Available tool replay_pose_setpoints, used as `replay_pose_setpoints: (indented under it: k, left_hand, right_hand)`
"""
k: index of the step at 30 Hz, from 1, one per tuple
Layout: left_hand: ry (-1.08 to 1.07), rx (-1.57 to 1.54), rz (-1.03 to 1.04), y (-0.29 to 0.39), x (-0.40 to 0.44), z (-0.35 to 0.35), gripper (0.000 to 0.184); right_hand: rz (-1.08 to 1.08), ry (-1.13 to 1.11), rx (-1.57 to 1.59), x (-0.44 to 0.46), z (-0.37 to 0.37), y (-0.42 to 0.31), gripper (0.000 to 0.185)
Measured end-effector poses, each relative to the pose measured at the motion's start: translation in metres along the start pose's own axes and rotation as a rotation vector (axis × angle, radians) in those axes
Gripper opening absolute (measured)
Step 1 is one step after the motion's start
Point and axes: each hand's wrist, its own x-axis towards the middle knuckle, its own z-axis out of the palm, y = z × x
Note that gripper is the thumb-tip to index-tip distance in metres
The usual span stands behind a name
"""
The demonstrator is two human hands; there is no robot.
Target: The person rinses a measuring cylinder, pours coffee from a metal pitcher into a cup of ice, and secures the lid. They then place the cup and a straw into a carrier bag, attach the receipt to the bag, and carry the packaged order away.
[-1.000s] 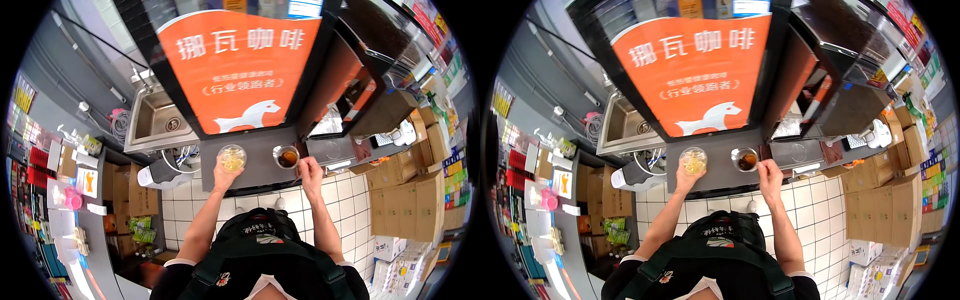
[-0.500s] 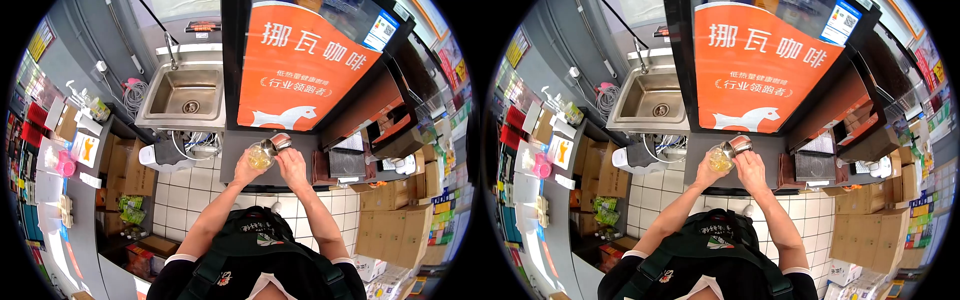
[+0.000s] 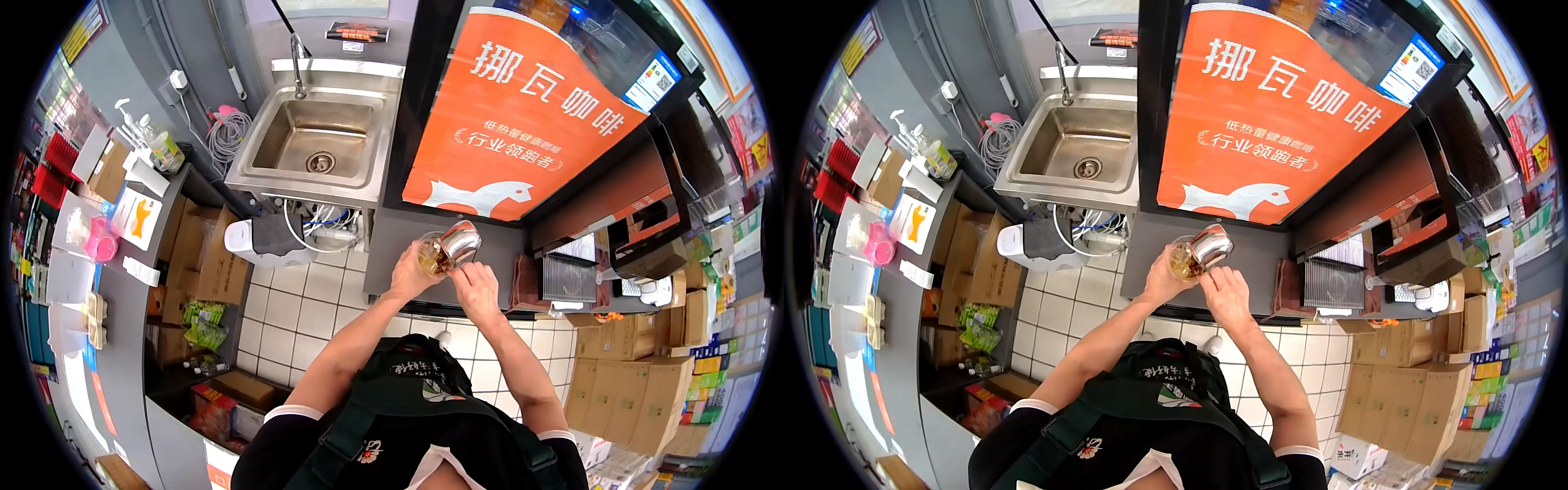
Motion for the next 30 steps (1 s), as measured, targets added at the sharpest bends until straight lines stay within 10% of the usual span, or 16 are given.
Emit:
replay_pose_setpoints:
  k: [30]
  left_hand:
    - [0.021,0.027,-0.001,0.0,-0.001,0.003,0.082]
  right_hand:
    - [-0.093,-0.014,0.032,-0.008,-0.004,0.004,0.015]
